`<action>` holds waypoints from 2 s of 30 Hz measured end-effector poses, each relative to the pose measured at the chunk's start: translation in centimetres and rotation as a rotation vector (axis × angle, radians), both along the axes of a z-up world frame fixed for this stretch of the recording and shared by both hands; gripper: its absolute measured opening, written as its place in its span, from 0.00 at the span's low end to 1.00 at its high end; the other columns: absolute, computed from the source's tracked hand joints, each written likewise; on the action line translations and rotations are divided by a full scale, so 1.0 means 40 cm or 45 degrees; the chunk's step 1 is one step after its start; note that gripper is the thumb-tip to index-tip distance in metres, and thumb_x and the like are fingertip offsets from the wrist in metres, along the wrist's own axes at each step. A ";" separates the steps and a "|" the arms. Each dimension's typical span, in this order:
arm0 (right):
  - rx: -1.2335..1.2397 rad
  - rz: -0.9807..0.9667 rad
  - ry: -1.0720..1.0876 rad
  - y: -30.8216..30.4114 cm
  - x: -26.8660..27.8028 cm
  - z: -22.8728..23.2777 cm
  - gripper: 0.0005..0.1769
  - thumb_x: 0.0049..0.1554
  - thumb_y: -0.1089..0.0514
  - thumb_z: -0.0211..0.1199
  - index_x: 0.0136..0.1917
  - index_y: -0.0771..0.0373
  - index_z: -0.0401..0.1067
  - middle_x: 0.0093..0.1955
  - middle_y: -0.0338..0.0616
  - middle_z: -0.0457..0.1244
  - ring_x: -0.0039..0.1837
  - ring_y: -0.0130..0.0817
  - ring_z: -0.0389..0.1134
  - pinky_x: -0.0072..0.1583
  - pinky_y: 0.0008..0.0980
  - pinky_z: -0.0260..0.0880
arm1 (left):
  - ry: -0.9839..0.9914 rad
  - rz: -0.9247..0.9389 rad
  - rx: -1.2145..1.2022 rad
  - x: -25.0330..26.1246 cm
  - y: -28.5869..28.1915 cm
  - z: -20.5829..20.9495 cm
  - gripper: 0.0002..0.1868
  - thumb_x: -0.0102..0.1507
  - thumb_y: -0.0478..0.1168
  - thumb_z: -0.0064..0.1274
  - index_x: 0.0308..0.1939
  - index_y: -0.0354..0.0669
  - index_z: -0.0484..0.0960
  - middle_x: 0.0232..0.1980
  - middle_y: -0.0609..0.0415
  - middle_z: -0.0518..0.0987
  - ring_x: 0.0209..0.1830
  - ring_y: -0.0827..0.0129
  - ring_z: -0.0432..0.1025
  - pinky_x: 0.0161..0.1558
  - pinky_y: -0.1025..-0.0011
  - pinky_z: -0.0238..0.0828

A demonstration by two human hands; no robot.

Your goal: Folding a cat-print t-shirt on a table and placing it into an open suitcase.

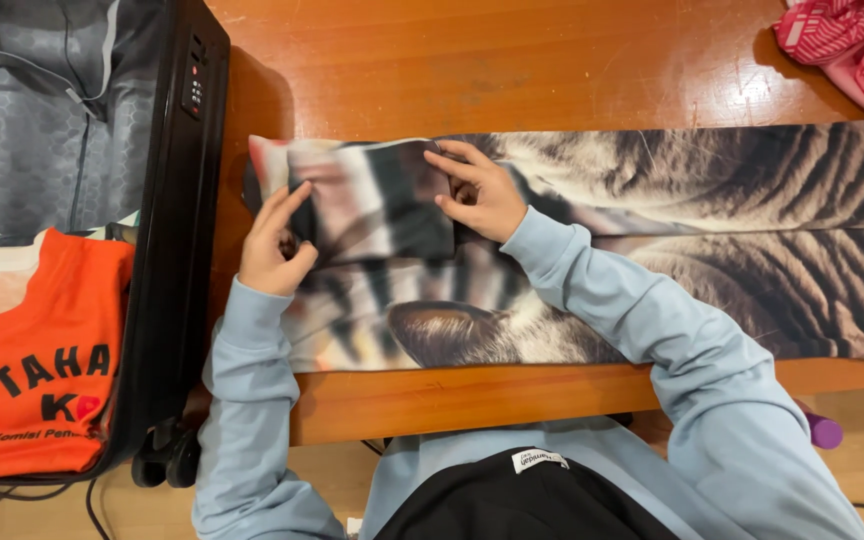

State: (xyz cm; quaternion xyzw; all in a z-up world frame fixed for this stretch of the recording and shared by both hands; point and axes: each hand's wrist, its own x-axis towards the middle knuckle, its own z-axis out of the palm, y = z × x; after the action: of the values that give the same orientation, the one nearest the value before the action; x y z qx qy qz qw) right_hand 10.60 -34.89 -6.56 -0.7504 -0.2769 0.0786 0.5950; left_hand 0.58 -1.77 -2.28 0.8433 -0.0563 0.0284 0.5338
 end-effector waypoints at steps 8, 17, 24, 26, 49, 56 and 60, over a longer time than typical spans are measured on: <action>-0.268 -0.148 -0.276 0.025 -0.026 0.062 0.35 0.57 0.63 0.67 0.77 0.60 0.64 0.76 0.47 0.55 0.57 0.34 0.64 0.59 0.34 0.68 | -0.170 0.121 0.028 0.004 -0.008 -0.003 0.39 0.55 0.23 0.47 0.73 0.40 0.72 0.75 0.49 0.67 0.47 0.76 0.70 0.39 0.78 0.67; -0.846 0.239 -0.973 0.052 -0.094 0.086 0.45 0.66 0.33 0.52 0.84 0.62 0.48 0.86 0.54 0.42 0.85 0.53 0.42 0.80 0.58 0.41 | -0.595 0.039 1.075 0.004 -0.114 -0.012 0.34 0.68 0.48 0.56 0.78 0.48 0.69 0.82 0.46 0.60 0.82 0.47 0.54 0.78 0.44 0.46; -0.881 0.275 -0.904 0.047 -0.095 0.070 0.45 0.66 0.30 0.50 0.84 0.59 0.48 0.86 0.53 0.41 0.86 0.53 0.41 0.80 0.58 0.39 | -0.290 -0.058 0.880 0.027 -0.083 -0.049 0.36 0.67 0.59 0.53 0.75 0.47 0.69 0.80 0.41 0.59 0.80 0.44 0.53 0.74 0.39 0.45; -0.861 0.272 -0.886 0.045 -0.092 0.069 0.46 0.66 0.30 0.50 0.84 0.60 0.48 0.86 0.53 0.41 0.86 0.54 0.41 0.80 0.58 0.39 | -0.252 0.110 0.721 0.024 -0.073 -0.042 0.33 0.70 0.59 0.51 0.75 0.47 0.69 0.80 0.42 0.61 0.80 0.47 0.56 0.77 0.43 0.51; -1.042 0.108 -0.978 0.051 -0.129 0.063 0.49 0.62 0.21 0.48 0.84 0.50 0.48 0.83 0.68 0.38 0.83 0.59 0.39 0.77 0.63 0.34 | -0.269 0.041 1.017 0.003 -0.128 -0.049 0.39 0.70 0.66 0.49 0.81 0.54 0.65 0.84 0.51 0.58 0.83 0.48 0.52 0.77 0.41 0.44; -1.149 0.164 -0.642 -0.147 -0.070 0.042 0.50 0.64 0.23 0.37 0.86 0.55 0.40 0.88 0.51 0.35 0.87 0.50 0.32 0.80 0.60 0.23 | -0.286 0.073 1.068 0.005 -0.117 -0.063 0.38 0.70 0.61 0.51 0.81 0.54 0.64 0.84 0.51 0.58 0.83 0.48 0.51 0.76 0.37 0.45; -1.216 0.032 -0.406 -0.370 -0.037 0.040 0.43 0.66 0.27 0.31 0.86 0.49 0.38 0.89 0.43 0.33 0.88 0.41 0.29 0.82 0.51 0.21 | -0.327 -0.006 1.094 0.015 -0.096 -0.067 0.39 0.68 0.60 0.53 0.80 0.51 0.65 0.83 0.48 0.58 0.82 0.45 0.51 0.73 0.32 0.43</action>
State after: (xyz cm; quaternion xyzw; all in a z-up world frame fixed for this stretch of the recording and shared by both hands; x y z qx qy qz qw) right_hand 9.11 -49.71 -4.98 -0.9383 -0.3064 0.0880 0.1344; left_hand 1.18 -5.62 -4.97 0.9780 -0.1306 0.1056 0.1239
